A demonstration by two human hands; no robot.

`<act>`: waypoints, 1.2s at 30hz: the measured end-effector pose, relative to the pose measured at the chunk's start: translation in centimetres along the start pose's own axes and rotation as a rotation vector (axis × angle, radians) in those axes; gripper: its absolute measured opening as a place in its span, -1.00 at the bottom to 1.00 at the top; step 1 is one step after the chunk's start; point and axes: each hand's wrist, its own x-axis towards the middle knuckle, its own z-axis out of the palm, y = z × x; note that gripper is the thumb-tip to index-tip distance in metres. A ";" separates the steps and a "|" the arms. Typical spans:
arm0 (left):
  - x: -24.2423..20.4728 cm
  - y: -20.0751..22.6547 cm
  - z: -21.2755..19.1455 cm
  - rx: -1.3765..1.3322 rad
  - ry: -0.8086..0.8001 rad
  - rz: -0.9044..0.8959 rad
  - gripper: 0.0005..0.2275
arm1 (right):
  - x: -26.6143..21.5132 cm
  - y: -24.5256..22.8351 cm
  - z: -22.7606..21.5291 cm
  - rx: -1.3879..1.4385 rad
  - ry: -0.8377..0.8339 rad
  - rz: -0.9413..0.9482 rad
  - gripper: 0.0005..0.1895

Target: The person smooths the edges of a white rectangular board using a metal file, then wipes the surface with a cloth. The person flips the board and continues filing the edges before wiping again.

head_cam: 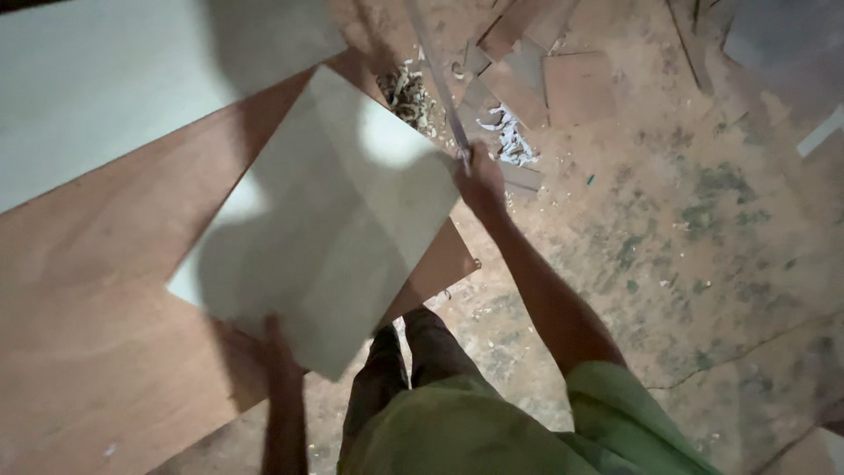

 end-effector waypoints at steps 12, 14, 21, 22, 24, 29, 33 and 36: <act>15.2 12.6 1.0 0.383 0.085 0.278 -0.44 | -12.0 -3.4 -2.2 0.342 0.079 0.323 -0.65; 14.2 14.1 3.2 0.395 0.111 0.447 -0.43 | -12.1 -3.9 -4.4 0.389 0.067 0.313 -0.64; -0.5 12.2 17.8 0.770 -0.663 1.032 -0.36 | -14.1 -4.1 -12.6 0.518 -0.186 0.465 -0.36; -2.3 12.0 19.0 0.753 -0.773 1.109 -0.41 | -14.0 -4.0 -13.0 0.591 -0.254 0.589 -0.23; -4.7 12.1 20.7 0.730 -0.877 1.211 -0.48 | -13.4 -3.7 -13.6 0.579 -0.438 0.623 -0.29; -5.1 12.7 20.9 0.765 -0.836 1.347 -0.61 | -12.9 -4.6 -15.0 0.531 -0.717 0.622 -0.29; -4.6 12.2 21.4 0.806 -0.810 1.397 -0.59 | -12.3 -5.2 -15.5 0.432 -0.634 0.304 -0.27; -5.0 11.7 20.9 0.764 -0.800 1.414 -0.60 | -11.3 -5.2 -13.4 0.396 -0.679 0.402 -0.30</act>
